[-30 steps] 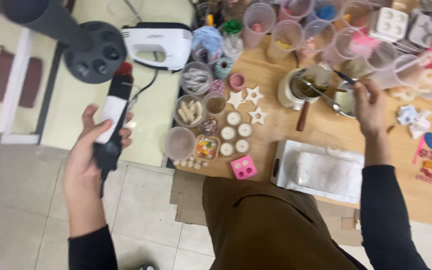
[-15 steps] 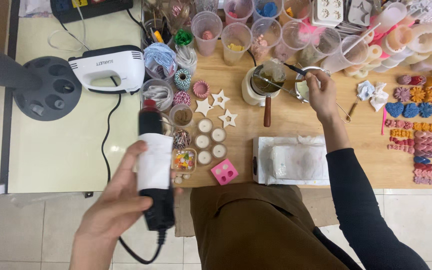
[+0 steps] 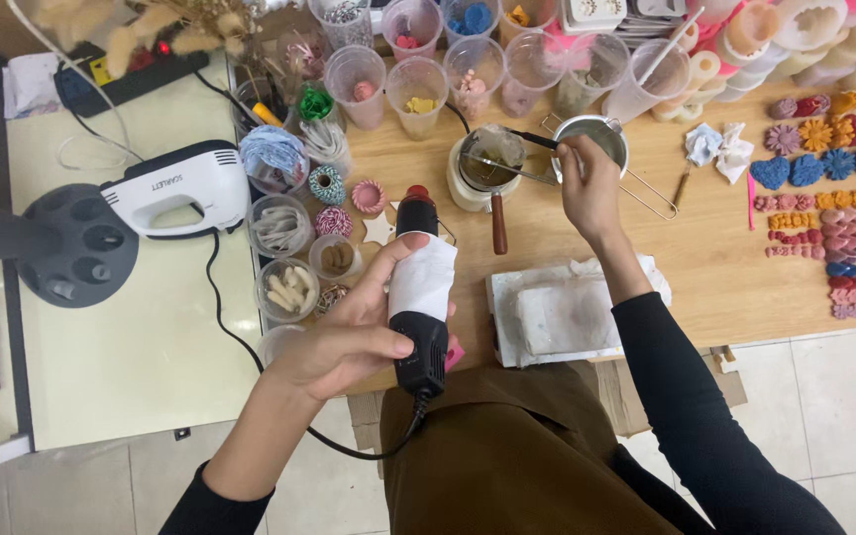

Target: The person cleans a tool with a cloth and then uses a spoon to transfer wax from a larger pot to a smaller container.

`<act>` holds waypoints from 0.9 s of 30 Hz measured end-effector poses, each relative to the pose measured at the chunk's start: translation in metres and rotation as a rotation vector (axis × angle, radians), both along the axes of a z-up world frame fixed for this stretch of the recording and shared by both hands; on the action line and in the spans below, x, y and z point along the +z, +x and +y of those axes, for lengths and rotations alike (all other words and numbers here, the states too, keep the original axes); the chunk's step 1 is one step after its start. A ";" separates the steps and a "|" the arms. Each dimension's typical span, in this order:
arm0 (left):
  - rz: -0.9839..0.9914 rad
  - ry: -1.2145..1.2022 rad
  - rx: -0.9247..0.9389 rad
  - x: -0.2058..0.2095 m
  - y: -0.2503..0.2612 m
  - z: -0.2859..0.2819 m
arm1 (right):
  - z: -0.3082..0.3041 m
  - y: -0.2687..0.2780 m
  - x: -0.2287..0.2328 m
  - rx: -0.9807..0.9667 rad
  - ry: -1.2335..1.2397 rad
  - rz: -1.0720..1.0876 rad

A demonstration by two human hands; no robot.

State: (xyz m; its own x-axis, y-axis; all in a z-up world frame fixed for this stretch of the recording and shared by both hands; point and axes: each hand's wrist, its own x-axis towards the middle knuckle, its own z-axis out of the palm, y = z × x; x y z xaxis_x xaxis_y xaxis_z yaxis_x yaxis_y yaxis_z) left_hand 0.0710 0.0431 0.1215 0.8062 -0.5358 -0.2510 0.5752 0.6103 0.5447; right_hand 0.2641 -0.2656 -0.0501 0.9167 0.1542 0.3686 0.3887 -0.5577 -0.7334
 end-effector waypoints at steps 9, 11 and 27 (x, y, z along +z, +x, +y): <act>0.087 -0.007 -0.001 -0.012 0.016 -0.007 | -0.004 0.008 -0.004 -0.013 0.063 0.105; 0.095 0.008 -0.013 -0.016 0.017 -0.008 | -0.006 0.008 -0.001 -0.007 -0.020 0.006; 0.141 0.021 -0.027 -0.026 0.013 -0.007 | -0.008 0.027 0.013 0.058 -0.453 -0.313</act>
State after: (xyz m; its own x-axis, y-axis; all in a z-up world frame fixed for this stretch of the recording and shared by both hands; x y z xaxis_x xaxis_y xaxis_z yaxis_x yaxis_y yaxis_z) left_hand 0.0837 0.0362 0.0957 0.7470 -0.5505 -0.3728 0.6635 0.5823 0.4697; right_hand 0.2913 -0.2734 -0.0371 0.7593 0.4079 0.5070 0.5891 -0.7619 -0.2693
